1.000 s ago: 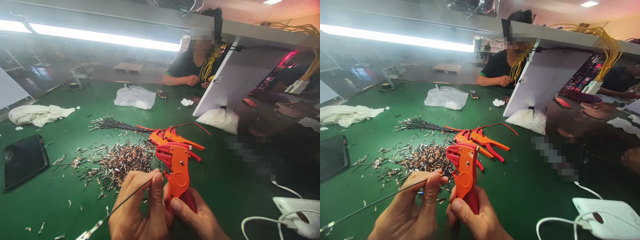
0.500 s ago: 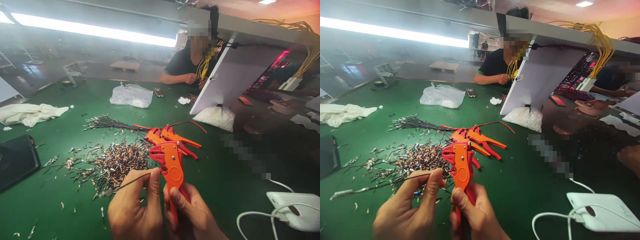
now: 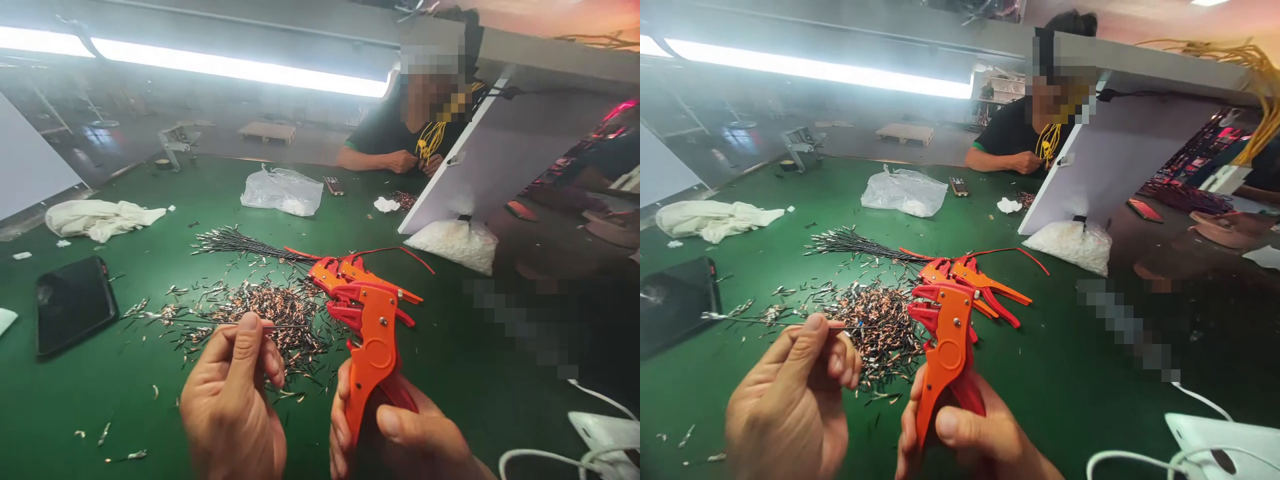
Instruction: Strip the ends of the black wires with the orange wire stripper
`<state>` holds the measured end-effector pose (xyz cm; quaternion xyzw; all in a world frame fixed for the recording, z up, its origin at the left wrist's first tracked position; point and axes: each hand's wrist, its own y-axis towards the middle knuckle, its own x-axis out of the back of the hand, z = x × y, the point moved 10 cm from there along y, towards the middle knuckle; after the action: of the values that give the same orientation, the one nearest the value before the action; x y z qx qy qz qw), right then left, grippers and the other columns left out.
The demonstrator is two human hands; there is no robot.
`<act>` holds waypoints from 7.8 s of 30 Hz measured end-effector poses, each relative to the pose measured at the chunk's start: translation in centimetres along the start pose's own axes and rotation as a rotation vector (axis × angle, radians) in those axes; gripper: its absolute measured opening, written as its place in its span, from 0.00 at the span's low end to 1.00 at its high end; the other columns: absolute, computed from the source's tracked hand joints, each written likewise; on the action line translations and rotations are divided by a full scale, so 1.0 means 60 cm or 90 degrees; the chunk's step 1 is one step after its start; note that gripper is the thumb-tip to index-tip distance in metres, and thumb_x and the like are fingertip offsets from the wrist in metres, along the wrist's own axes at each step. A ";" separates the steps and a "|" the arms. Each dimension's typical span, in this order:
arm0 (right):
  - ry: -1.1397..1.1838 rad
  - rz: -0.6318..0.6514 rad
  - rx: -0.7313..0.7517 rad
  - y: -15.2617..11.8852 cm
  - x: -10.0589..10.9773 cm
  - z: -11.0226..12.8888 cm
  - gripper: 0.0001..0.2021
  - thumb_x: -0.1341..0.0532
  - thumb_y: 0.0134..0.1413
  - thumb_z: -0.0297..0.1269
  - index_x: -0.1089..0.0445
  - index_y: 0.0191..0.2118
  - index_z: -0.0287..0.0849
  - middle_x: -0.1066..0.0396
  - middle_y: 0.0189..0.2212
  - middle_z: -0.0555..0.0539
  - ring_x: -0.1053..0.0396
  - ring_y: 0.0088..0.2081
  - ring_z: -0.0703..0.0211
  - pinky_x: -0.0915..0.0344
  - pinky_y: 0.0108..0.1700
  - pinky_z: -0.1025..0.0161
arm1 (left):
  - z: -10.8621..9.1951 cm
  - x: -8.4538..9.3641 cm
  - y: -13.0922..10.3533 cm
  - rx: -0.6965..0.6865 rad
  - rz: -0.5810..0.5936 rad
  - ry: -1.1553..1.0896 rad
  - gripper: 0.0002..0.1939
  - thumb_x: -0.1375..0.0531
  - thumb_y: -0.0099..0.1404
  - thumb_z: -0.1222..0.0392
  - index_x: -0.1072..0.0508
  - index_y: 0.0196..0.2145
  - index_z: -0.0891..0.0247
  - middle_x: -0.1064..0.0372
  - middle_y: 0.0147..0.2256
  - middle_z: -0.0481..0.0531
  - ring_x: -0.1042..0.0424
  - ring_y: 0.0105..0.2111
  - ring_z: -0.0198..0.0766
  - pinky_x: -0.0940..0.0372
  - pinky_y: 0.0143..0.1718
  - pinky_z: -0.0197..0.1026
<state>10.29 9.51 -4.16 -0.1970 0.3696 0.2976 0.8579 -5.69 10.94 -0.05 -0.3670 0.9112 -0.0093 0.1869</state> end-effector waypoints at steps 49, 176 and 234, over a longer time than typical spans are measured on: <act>-0.108 0.059 -0.091 -0.002 -0.024 -0.024 0.17 0.32 0.48 0.43 0.32 0.37 0.34 0.37 0.28 0.47 0.43 0.29 0.66 0.47 0.32 0.67 | 0.037 0.012 -0.004 0.009 0.038 0.123 0.22 0.35 0.60 0.46 0.36 0.20 0.62 0.45 0.15 0.40 0.47 0.15 0.26 0.51 0.15 0.30; -0.026 -0.424 0.066 -0.020 0.054 0.066 0.10 0.34 0.53 0.40 0.30 0.37 0.42 0.29 0.34 0.46 0.32 0.35 0.55 0.30 0.37 0.54 | 0.019 -0.001 -0.005 -0.015 -0.019 -0.050 0.07 0.34 0.56 0.56 0.23 0.28 0.63 0.27 0.30 0.52 0.31 0.27 0.37 0.37 0.13 0.33; 0.028 -0.162 0.132 -0.014 0.048 0.000 0.34 0.38 0.34 0.52 0.30 0.52 0.46 0.24 0.37 0.38 0.28 0.43 0.35 0.36 0.48 0.40 | 0.094 -0.100 -0.086 0.201 0.434 0.237 0.16 0.38 0.62 0.46 0.24 0.27 0.61 0.36 0.11 0.46 0.38 0.09 0.30 0.45 0.12 0.29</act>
<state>12.41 9.93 -6.21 -0.1587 0.3889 0.1425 0.8963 3.64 11.89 -2.48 -0.0030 0.9862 -0.1523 0.0654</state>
